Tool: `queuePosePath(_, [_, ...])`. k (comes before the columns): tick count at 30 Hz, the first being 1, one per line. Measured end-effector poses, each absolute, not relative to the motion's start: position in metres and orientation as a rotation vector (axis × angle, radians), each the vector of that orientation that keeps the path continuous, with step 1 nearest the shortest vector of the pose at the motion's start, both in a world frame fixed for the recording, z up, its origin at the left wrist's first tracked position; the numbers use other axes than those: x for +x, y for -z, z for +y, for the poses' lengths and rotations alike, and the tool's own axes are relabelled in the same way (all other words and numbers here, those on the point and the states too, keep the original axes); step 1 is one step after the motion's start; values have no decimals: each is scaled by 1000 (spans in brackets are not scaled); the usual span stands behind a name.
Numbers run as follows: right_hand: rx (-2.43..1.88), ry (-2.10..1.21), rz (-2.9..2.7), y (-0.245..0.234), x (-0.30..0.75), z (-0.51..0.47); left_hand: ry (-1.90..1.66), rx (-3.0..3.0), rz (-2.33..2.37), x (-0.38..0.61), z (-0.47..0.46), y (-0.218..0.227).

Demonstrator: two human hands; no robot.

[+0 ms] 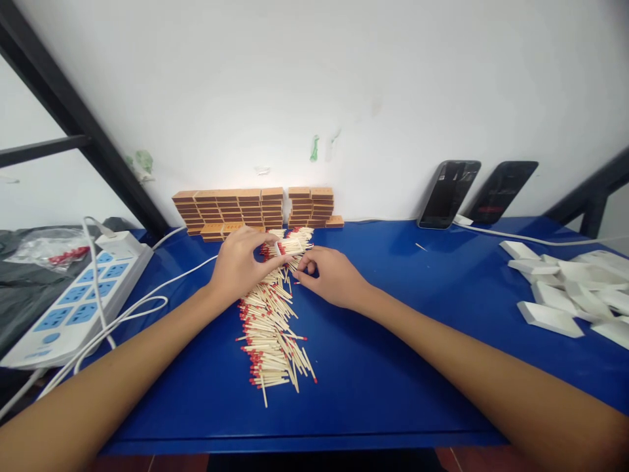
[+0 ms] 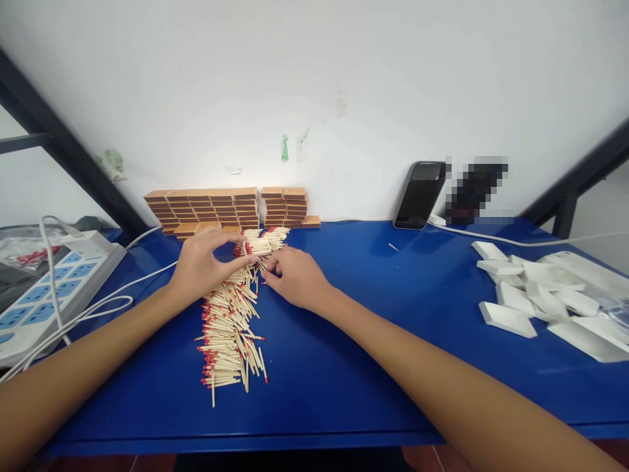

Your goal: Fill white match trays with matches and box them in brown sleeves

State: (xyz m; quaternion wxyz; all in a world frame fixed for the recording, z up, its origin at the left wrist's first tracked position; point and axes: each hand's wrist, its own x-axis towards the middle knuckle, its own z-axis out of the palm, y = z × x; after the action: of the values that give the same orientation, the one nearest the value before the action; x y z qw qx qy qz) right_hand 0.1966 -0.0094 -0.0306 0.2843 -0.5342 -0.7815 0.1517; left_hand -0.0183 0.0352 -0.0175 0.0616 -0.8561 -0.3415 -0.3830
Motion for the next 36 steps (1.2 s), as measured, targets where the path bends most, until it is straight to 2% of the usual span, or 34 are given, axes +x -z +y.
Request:
queuePosePath(18, [-1618,-305,-2279,20,222,-13,1143,-2591,-1032,-18,33,13])
queuePosePath(23, [-1545,-328,-2261,14,238,-11,1143,-2609,-990,-20,35,15])
queuePosePath(36, [-1251,-59,-2222,17,226,-20,1162,-2817,-845,-8,23,15])
